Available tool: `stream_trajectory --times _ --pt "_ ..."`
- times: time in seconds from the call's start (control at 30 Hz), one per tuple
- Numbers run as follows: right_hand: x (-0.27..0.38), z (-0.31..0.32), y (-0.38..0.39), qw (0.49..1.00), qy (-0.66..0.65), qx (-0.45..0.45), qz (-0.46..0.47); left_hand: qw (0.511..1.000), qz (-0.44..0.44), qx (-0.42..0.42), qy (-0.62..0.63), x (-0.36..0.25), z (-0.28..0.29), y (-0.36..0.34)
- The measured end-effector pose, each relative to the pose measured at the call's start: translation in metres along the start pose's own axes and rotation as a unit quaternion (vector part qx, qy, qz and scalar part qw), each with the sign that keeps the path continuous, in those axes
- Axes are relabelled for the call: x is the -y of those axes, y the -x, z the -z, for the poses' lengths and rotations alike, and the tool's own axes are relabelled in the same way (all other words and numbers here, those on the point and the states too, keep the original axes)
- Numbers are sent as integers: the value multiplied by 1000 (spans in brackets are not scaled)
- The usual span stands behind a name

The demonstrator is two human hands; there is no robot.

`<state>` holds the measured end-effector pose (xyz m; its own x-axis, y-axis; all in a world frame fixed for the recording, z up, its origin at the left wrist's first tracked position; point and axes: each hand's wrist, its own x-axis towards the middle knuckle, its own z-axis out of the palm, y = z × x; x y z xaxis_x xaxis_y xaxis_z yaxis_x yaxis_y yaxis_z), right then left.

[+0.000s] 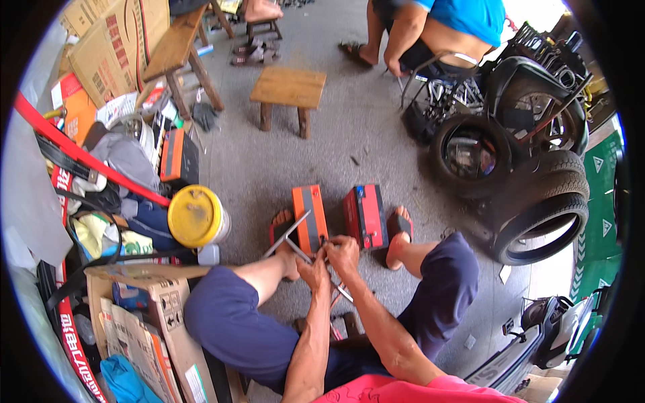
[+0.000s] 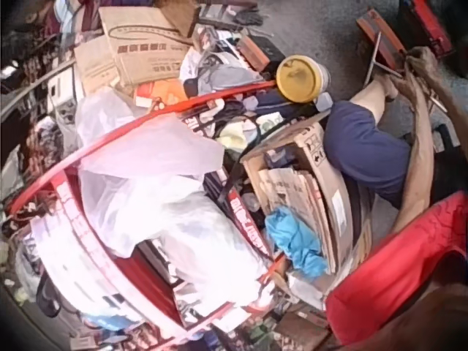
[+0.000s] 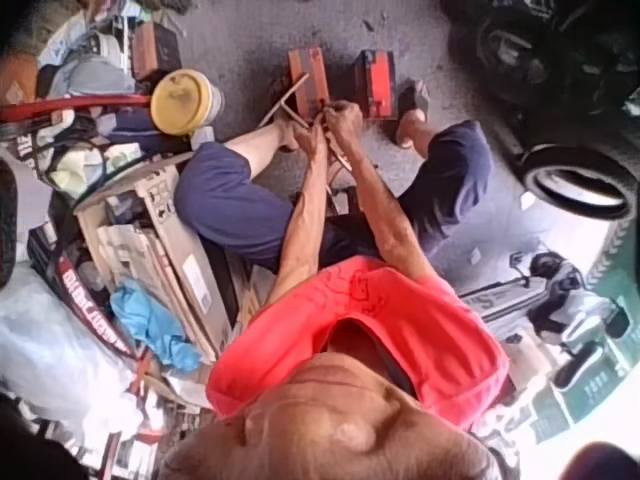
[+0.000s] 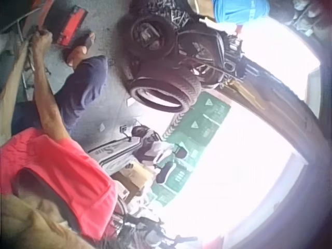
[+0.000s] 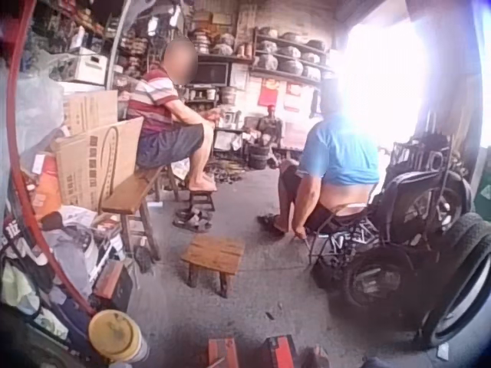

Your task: The person sits on the floor of a workshop and uses a metal file to scrape the terminals of two red and black batteries. They repeatedly file the metal contacts on the top of the batteries, occasionally lifting the file to inspect the surface. The workspace is cluttered with tires and boxes.

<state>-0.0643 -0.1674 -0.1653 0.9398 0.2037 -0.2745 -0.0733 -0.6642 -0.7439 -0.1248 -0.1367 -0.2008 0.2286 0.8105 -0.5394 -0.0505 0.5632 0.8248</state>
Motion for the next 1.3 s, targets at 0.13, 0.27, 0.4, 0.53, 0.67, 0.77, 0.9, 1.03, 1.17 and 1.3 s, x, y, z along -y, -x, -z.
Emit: stream_trajectory --times 0.13,0.27,0.4,0.53,0.67,0.77,0.9,1.03,1.17,1.3 --pt "-26 -6 -8 997 41 -62 35 1000 -25 14 -9 17 -8 -7" --pt "-31 -6 -8 998 23 -55 37 982 -94 -27 -160 33 -3 -22" --pt "-17 3 -3 999 -27 -4 -33 976 -111 -28 -183 21 -6 -15" --pt "-27 -8 -8 998 -36 -3 -54 958 -163 -24 -236 -8 -13 -1" --pt "8 8 -12 990 41 56 -121 984 -166 24 -60 17 -11 -15" --pt "10 7 -16 988 83 114 -65 939 -291 76 -166 20 5 -30" --pt "6 13 -16 989 116 83 -30 733 -570 244 -281 9 14 -51" --pt "18 12 -12 986 109 95 -77 511 -713 340 -338 -15 29 -77" --pt "6 4 -10 992 121 23 16 400 -744 379 -378 -27 31 -88" --pt "11 1 -1 977 174 -7 120 309 -739 395 -450 -30 43 -103"
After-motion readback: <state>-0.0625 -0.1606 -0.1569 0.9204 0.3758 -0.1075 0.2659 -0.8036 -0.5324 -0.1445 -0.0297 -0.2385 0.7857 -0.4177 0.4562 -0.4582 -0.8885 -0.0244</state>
